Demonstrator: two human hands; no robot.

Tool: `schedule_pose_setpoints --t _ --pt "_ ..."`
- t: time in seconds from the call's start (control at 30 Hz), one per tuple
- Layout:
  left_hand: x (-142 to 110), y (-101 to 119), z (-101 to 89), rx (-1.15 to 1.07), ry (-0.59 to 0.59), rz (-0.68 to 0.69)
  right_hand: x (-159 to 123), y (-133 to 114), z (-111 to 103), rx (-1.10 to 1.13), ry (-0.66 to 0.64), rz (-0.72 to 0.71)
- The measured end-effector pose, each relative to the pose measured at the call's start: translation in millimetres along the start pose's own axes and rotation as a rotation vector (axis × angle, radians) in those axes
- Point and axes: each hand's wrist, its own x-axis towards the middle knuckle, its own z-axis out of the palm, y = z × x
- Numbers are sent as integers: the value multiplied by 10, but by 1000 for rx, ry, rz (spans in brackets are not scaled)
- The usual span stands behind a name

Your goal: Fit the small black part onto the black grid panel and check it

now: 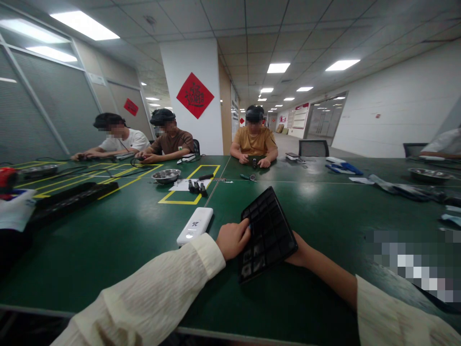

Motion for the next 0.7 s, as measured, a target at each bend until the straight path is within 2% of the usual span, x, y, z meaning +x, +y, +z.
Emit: schedule_pose_setpoints --t 0.37,0.7 --pt "27 -5 3 -45 -20 -17 -13 35 -2 16 -66 5" --pt "-12 -4 -19 -29 -16 18 -8 3 0 3 -15 30"
